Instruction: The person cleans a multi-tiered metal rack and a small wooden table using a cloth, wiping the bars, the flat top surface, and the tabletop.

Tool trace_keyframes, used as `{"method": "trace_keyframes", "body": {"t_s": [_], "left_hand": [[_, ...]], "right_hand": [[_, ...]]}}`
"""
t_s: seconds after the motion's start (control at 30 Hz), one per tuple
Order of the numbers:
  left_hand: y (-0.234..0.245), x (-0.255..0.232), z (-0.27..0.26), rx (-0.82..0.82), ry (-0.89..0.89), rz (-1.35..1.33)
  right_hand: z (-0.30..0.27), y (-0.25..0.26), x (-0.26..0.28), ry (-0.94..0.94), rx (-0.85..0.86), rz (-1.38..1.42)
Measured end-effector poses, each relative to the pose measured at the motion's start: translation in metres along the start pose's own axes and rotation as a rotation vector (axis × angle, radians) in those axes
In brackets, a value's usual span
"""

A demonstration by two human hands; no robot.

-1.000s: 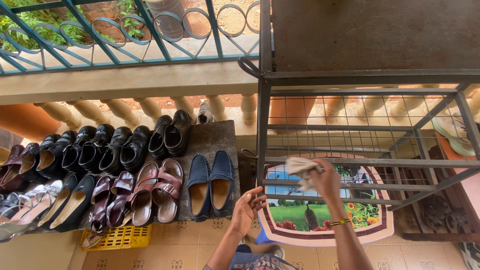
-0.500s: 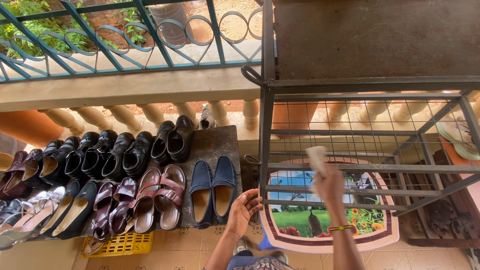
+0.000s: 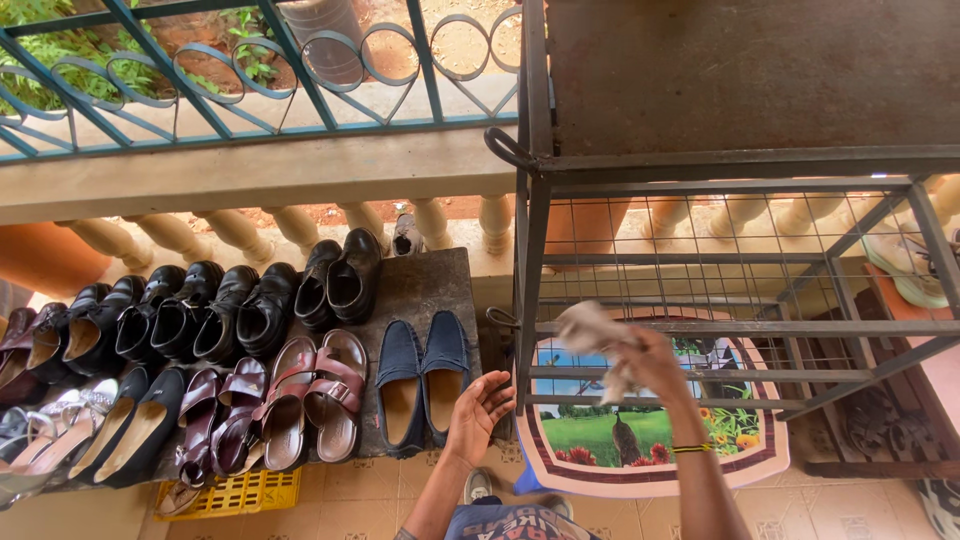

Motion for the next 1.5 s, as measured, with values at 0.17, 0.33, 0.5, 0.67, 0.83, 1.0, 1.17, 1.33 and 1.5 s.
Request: {"method": "trace_keyframes", "body": {"t_s": [0.17,0.33,0.5,0.67,0.83,1.0,1.17,1.33,1.5], "left_hand": [[0.003,0.004,0.003,-0.01,0.026,-0.016],[0.005,0.006,0.003,-0.019,0.034,-0.02],[0.002,0.009,0.0,-0.033,0.047,0.005],[-0.002,0.01,-0.003,-0.05,0.029,0.006],[-0.003,0.009,-0.004,-0.057,0.003,-0.005],[-0.001,0.014,-0.01,-0.072,-0.013,-0.025],[-0.006,0.026,-0.017,-0.091,-0.005,-0.019],[-0.014,0.04,-0.023,-0.099,-0.01,-0.017],[-0.027,0.055,-0.028,-0.099,0.016,-0.025]], "right_hand": [[-0.015,0.145,-0.022,0.103,-0.616,-0.166],[-0.032,0.222,-0.052,0.102,-0.987,-0.358],[-0.006,0.171,-0.043,0.028,-0.813,-0.589],[0.015,0.021,-0.005,0.104,-0.26,-0.501],[-0.008,-0.08,0.026,0.254,0.553,-0.071],[0.0,-0.029,0.026,0.25,0.612,-0.068],[0.041,0.107,0.001,0.008,0.089,-0.322],[0.024,0.228,0.011,0.011,-0.373,-0.666],[-0.004,0.262,0.049,0.387,-0.769,-0.878]]}}
Point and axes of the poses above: each hand's wrist, its own z-axis towards the middle knuckle, its own y-axis out of the back of the hand, x = y × z, the point moved 7 cm from there along z, towards the middle knuckle, and after that the axes turned 7 degrees about -y, right-handed, at the moved point
